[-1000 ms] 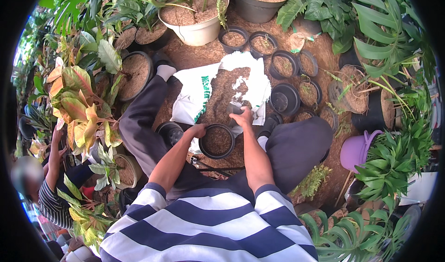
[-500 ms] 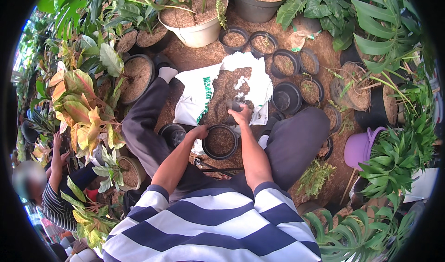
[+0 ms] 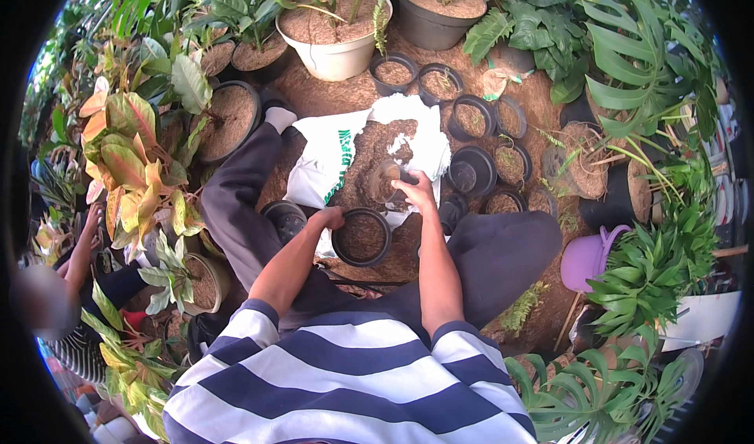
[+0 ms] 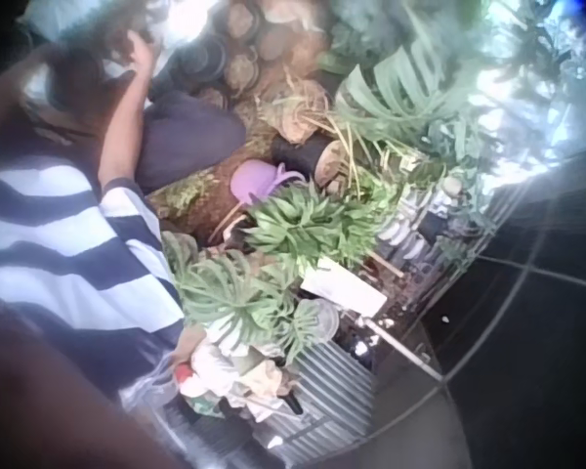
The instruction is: The person fills a small black plastic pot with soil from a bag using their hands, then picks up a plant cutting with roots.
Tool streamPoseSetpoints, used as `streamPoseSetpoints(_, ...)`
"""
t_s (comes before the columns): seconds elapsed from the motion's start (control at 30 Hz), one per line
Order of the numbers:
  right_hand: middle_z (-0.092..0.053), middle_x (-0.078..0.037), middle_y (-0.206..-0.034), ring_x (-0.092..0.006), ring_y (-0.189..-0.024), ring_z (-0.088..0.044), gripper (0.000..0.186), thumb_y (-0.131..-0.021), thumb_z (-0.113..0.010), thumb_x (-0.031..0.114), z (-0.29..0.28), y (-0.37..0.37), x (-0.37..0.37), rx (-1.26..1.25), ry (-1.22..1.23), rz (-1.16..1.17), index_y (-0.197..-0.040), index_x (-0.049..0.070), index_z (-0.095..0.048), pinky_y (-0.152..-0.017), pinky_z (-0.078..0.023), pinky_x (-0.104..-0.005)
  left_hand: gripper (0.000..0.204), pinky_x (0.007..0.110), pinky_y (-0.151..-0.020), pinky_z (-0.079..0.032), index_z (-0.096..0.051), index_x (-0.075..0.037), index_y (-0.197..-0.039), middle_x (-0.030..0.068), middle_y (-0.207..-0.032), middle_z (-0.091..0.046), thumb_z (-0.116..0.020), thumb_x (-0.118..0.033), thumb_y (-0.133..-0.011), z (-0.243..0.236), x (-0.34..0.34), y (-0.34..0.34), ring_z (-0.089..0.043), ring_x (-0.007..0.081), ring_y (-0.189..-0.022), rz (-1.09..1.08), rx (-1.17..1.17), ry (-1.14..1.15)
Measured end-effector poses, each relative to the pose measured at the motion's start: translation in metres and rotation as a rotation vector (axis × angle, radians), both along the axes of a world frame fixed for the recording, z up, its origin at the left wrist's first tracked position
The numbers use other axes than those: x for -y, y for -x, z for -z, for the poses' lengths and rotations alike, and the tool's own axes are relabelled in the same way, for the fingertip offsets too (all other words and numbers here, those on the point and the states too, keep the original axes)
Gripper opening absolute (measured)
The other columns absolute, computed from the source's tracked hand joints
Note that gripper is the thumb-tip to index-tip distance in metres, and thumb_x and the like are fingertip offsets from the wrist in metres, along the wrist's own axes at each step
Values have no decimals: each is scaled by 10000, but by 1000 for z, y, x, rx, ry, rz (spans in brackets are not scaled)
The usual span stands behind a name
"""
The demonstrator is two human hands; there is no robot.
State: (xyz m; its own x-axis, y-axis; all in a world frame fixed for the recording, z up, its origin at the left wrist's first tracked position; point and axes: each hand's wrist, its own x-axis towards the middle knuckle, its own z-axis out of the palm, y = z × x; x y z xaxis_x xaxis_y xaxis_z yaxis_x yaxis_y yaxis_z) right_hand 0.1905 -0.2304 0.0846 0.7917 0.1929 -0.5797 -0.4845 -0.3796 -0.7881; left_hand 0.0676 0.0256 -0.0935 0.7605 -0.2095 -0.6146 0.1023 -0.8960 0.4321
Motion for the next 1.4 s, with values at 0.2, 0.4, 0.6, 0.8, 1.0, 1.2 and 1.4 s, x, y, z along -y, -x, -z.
streamPoseSetpoints(0.2,-485,-171,-1337,-305,-1186,-525,806,-662,-857,290,-37,0,9,-75,43,-304,-1329,60,-467,-894,-496,-483,305,424,-824,-505,-692,-32,-969,172,-1054,-672,-484,-233,-872,-27,14,-5,-637,304,-1025,20,-108,-36)
streamPoseSetpoints(0.4,-466,-216,-1357,-330,-1191,-524,850,-610,-886,310,-41,-1,0,-107,232,-534,-1327,94,-484,-877,-496,-482,312,425,-835,-505,-689,-32,-998,175,-1072,-668,-490,-233,-867,-24,15,-7,-630,306,-1046,-54,-84,10)
streamPoseSetpoints(0.6,-433,-238,-1392,-340,-1198,-521,937,-563,-907,302,-48,4,-7,-159,338,-585,-1354,77,-458,-863,-504,-471,319,425,-844,-504,-688,-29,-1022,180,-1089,-663,-501,-231,-861,-8,14,-9,-625,310,-1063,-73,-76,39)
streamPoseSetpoints(0.8,-432,-245,-1395,-327,-1211,-509,974,-568,-896,354,-46,3,-7,-161,373,-657,-1374,63,-434,-873,-489,-443,312,427,-846,-502,-691,-4,-1004,190,-1093,-661,-523,-220,-853,-3,16,-12,-630,323,-1050,-34,-102,20)
streamPoseSetpoints(1.0,-429,-252,-1396,-325,-1219,-501,1010,-553,-903,370,-46,4,-8,-185,336,-662,-1380,46,-423,-891,-471,-424,327,429,-863,-504,-681,19,-1016,202,-1102,-656,-528,-206,-837,-28,16,-9,-626,347,-1049,-98,-86,44)
streamPoseSetpoints(1.2,-411,-275,-1398,-340,-1248,-475,1022,-552,-904,379,-43,1,-9,-229,313,-672,-1384,40,-417,-935,-455,-444,347,431,-885,-498,-668,20,-1051,208,-1139,-640,-527,-208,-832,-40,16,-9,-612,347,-1078,-107,-125,39)
streamPoseSetpoints(1.4,-410,-266,-1403,-338,-1268,-456,1023,-553,-899,401,-39,0,-8,-226,323,-674,-1384,47,-420,-959,-443,-442,349,429,-906,-495,-662,12,-1064,210,-1152,-632,-531,-215,-833,-29,15,-10,-601,350,-1096,-94,-105,9)
